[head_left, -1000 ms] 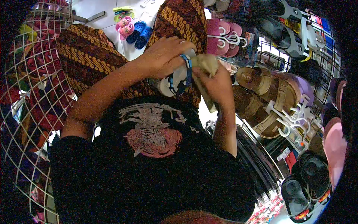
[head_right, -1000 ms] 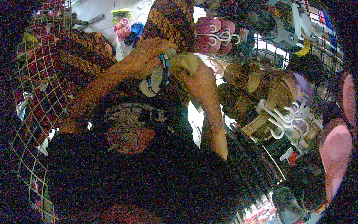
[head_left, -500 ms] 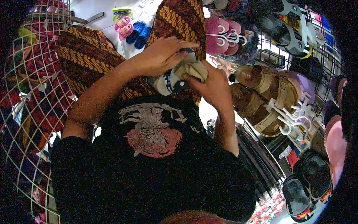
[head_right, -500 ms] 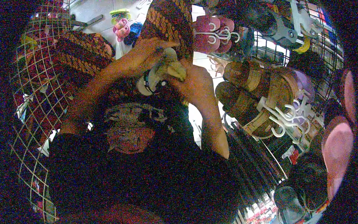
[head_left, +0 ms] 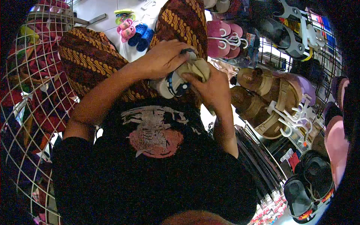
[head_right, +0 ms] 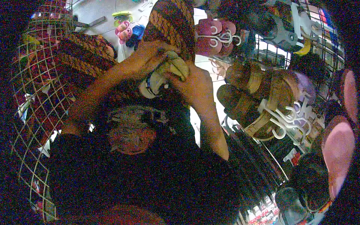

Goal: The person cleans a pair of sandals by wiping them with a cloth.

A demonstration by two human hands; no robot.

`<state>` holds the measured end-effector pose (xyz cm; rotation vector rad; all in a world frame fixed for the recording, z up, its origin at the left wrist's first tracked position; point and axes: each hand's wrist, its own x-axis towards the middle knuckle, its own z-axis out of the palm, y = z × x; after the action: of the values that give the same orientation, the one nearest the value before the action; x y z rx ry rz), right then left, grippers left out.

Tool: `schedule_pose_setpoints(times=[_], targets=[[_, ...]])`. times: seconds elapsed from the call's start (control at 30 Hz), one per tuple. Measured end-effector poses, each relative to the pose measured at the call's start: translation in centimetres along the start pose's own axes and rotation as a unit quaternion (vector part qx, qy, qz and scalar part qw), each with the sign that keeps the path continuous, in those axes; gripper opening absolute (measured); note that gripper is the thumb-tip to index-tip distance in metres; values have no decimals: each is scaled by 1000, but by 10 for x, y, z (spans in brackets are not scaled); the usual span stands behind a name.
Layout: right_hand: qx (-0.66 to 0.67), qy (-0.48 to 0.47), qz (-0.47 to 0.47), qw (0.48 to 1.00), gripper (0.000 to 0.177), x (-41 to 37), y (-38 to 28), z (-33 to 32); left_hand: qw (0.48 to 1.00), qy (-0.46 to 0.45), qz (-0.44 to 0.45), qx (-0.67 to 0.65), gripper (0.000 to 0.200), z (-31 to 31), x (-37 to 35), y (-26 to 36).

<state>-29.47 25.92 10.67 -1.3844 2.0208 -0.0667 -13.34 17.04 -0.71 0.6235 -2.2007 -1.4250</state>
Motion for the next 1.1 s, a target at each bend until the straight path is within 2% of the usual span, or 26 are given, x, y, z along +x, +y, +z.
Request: schedule_pose_setpoints(times=[0.1, 0.13, 0.23, 0.27, 0.3, 0.33, 0.37, 0.43, 0.47, 0.6, 0.7, 0.9, 0.93, 1.03, 1.1], targets=[[31, 98, 62, 993, 48, 10, 10, -2, 1000, 6, 8, 1, 38, 4, -5, -9], [53, 88, 65, 993, 47, 9, 7, -4, 1000, 7, 6, -2, 39, 5, -5, -9], [92, -39, -7, 995, 43, 0, -6, -7, 1000, -6, -13, -17, 43, -19, -3, 6], [109, -43, -9, 993, 44, 0, -10, -6, 997, -33, -61, -16, 43, -19, -1, 3], [125, -46, -13, 991, 44, 3, -12, -4, 998, -21, -57, 20, 42, -10, -4, -12], [128, -22, -38, 991, 45, 7, -6, 0, 999, -25, -36, -9, 43, -18, 0, -5], [156, 19, -2, 988, 44, 10, -1, 2, 998, -31, -17, -44, 45, -22, 1, 2], [163, 39, 34, 985, 45, 14, -3, 4, 998, 24, 14, 54, 50, -26, -3, 14], [130, 47, -19, 990, 52, 10, -3, 3, 994, 49, 31, 96, 52, -26, -6, 20], [131, 48, -61, 988, 58, 8, 11, 8, 979, 54, -117, 158, 62, -28, -14, 53], [109, 34, -40, 993, 60, 10, 18, 13, 982, 99, -123, 104, 63, -27, -23, 62], [155, 111, 3, 982, 50, 5, 21, 21, 989, 55, -74, 119, 60, -32, -34, 84], [140, 111, -28, 984, 44, 4, 20, 21, 987, 57, -62, 135, 60, -30, -34, 83], [85, 48, -79, 992, 41, 5, 28, 26, 987, 69, -82, 118, 57, -17, -38, 76], [121, 60, -26, 990, 40, 6, 24, 20, 983, 67, -60, 163, 53, -12, -39, 73]])
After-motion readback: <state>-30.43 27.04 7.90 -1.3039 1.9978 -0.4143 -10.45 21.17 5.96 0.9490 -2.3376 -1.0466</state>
